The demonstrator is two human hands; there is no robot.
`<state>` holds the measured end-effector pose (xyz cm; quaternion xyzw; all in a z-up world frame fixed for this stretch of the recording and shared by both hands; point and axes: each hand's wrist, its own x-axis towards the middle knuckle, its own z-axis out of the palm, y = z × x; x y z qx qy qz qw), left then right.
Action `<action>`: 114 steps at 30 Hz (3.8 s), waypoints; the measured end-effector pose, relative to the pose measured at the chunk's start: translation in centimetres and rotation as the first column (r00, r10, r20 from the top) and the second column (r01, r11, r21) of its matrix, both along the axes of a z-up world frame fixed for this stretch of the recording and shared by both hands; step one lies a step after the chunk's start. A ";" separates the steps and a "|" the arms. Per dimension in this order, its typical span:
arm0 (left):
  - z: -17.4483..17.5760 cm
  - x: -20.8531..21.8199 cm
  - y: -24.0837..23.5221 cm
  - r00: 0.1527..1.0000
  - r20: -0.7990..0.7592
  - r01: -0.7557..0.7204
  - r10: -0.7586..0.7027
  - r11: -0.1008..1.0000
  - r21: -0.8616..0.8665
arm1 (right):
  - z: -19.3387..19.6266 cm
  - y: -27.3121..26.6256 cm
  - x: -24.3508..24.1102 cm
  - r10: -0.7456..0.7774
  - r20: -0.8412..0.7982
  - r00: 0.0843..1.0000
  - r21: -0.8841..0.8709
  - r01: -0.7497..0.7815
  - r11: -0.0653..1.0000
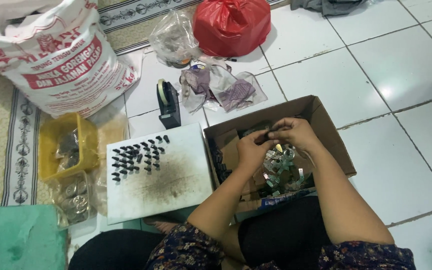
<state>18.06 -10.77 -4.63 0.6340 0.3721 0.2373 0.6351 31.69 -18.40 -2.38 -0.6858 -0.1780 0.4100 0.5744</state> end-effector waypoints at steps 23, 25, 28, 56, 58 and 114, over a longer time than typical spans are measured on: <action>-1.1 -7.2 -3.2 0.976 -0.167 0.119 -0.140 0.984 -0.131 | -12.5 -1.6 6.7 0.432 0.607 0.667 -0.706 0.203 0.679; -1.5 -7.1 -3.3 0.975 -0.170 0.114 -0.140 0.981 -0.158 | -11.7 -1.5 6.2 0.446 0.603 0.661 -0.705 0.180 0.686; -1.6 -7.1 -3.1 0.983 -0.137 0.092 -0.122 0.974 -0.206 | -10.3 -0.9 5.5 0.497 0.601 0.626 -0.733 0.184 0.655; 10.3 -22.8 0.5 0.983 -0.042 -0.179 0.176 0.981 -0.069 | 9.7 1.3 -19.2 0.305 0.567 0.765 0.041 -0.396 0.917; 10.2 -23.0 0.7 0.985 -0.038 -0.172 0.169 0.983 -0.069 | 9.2 1.3 -19.3 0.280 0.638 0.718 0.046 -0.398 0.916; 9.0 -23.8 4.2 0.747 0.142 -0.511 0.650 0.697 -0.502 | 4.3 9.9 -23.5 0.333 0.161 0.929 0.068 -0.347 0.935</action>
